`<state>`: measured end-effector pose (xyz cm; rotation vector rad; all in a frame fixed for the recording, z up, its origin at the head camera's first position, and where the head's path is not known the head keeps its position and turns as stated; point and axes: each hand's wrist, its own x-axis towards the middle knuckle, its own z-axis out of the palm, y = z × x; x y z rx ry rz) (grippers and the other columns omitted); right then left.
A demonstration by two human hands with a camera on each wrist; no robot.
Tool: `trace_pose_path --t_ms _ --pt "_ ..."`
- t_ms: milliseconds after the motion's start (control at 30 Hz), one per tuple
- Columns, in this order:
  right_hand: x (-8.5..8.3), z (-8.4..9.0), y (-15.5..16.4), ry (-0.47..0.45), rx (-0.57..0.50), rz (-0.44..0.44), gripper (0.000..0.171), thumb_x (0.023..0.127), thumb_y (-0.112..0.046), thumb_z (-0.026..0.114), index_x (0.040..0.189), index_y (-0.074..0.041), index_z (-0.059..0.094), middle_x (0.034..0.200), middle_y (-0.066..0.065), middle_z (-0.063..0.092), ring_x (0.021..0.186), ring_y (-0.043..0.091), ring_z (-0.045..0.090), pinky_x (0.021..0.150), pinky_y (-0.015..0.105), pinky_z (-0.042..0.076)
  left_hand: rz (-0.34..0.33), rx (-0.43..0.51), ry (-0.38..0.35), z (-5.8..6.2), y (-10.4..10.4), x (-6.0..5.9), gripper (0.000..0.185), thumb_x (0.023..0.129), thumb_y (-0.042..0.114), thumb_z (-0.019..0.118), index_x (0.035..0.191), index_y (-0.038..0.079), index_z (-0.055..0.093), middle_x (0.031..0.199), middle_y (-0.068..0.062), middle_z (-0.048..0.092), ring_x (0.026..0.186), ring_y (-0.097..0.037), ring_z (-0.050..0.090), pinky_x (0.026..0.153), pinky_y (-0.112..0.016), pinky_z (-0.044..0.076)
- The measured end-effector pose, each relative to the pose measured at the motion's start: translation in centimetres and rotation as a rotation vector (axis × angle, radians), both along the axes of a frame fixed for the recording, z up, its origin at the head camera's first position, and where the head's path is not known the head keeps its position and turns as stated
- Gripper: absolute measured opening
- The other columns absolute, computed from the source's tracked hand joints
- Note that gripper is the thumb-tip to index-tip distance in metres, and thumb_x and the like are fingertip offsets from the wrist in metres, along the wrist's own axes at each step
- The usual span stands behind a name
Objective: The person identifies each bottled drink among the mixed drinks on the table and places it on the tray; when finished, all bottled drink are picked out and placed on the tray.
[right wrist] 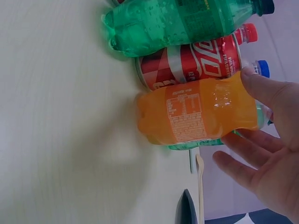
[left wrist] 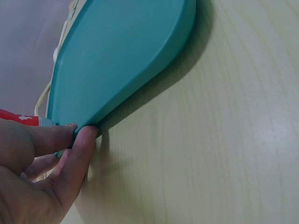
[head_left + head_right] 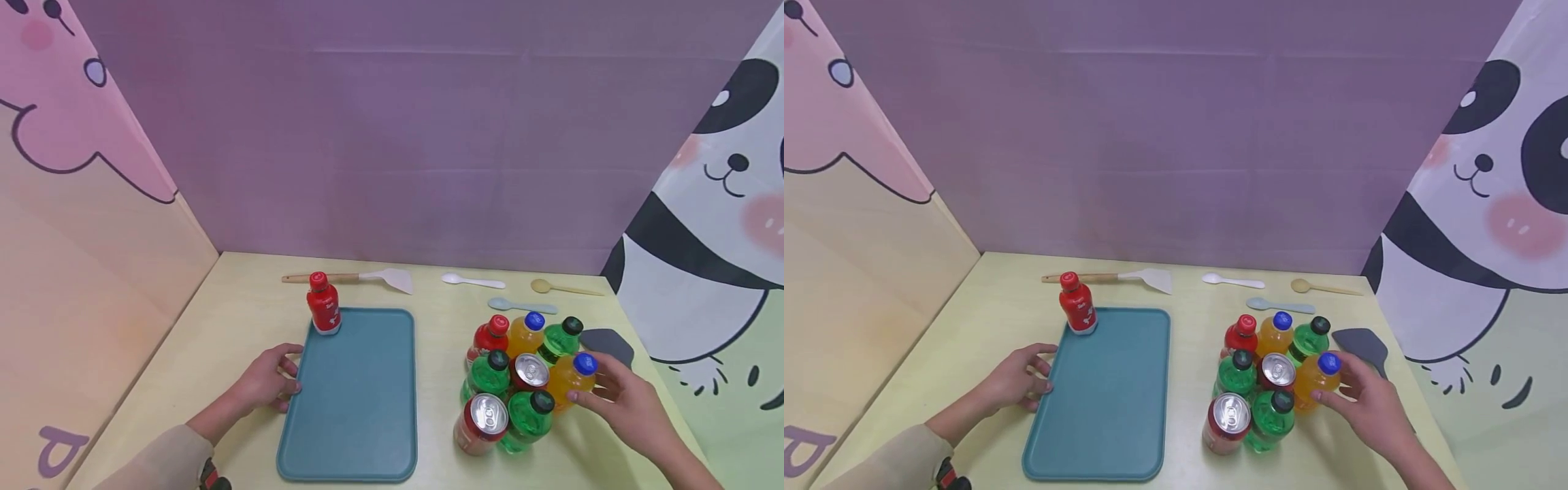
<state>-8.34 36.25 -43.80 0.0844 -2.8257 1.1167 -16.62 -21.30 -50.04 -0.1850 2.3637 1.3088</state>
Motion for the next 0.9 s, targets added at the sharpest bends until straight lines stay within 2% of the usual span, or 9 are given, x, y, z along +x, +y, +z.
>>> trace_pose_path --t_ms 133,333,467,633,700,800,900 --pt "0.1 -0.1 0.0 0.04 0.018 -0.029 0.064 0.08 -0.02 0.089 0.135 -0.004 0.06 0.124 0.028 0.068 0.101 0.042 0.073 0.071 0.024 0.063 -0.007 -0.001 0.0 0.2 0.1 0.1 0.077 0.086 -0.005 0.076 0.152 0.003 0.039 0.111 -0.018 0.056 0.08 -0.025 0.064 0.061 -0.037 0.064" --pt "0.4 1.0 0.1 -0.005 0.059 -0.078 0.067 0.08 -0.03 0.089 0.134 -0.004 0.061 0.122 0.027 0.069 0.101 0.042 0.073 0.069 0.026 0.064 -0.015 0.0 0.011 0.3 0.2 0.1 0.075 0.087 -0.006 0.075 0.152 0.003 0.039 0.11 -0.018 0.057 0.08 -0.026 0.064 0.061 -0.037 0.064" --pt "0.7 2.9 0.1 0.014 0.081 -0.091 0.065 0.079 -0.031 0.089 0.131 -0.002 0.064 0.12 0.025 0.07 0.098 0.041 0.074 0.067 0.023 0.063 -0.016 -0.006 0.018 0.3 0.1 0.1 0.075 0.086 -0.006 0.076 0.152 0.003 0.04 0.109 -0.018 0.057 0.078 -0.025 0.065 0.06 -0.037 0.064" --pt "1.1 6.4 -0.3 0.043 0.124 -0.118 0.062 0.081 -0.033 0.088 0.129 -0.002 0.065 0.118 0.025 0.071 0.092 0.038 0.075 0.063 0.019 0.061 -0.003 -0.003 0.018 0.2 -0.1 0.2 0.076 0.085 -0.006 0.076 0.152 0.002 0.04 0.108 -0.018 0.058 0.078 -0.025 0.066 0.06 -0.038 0.064" --pt "1.2 8.0 -0.5 0.066 0.144 -0.125 0.06 0.082 -0.033 0.088 0.128 -0.003 0.065 0.118 0.025 0.071 0.087 0.031 0.077 0.062 0.015 0.059 0.003 0.005 0.016 0.3 -0.1 0.3 0.077 0.085 -0.006 0.076 0.152 0.002 0.04 0.108 -0.018 0.058 0.077 -0.025 0.066 0.06 -0.038 0.064" --pt "1.4 10.3 -1.1 0.111 0.161 -0.12 0.056 0.083 -0.03 0.087 0.128 -0.004 0.066 0.117 0.023 0.071 0.079 0.012 0.075 0.062 0.009 0.055 0.009 0.015 0.015 0.3 -0.1 0.3 0.076 0.085 -0.006 0.076 0.152 0.002 0.041 0.107 -0.018 0.057 0.077 -0.025 0.066 0.059 -0.039 0.063" --pt "1.3 12.4 -1.8 0.18 0.148 -0.083 0.052 0.082 -0.022 0.088 0.127 -0.006 0.066 0.112 0.006 0.073 0.077 -0.005 0.07 0.063 0.008 0.054 0.005 0.018 0.017 0.4 0.1 0.2 0.077 0.085 -0.006 0.076 0.152 0.002 0.04 0.107 -0.018 0.057 0.077 -0.025 0.065 0.059 -0.038 0.063"
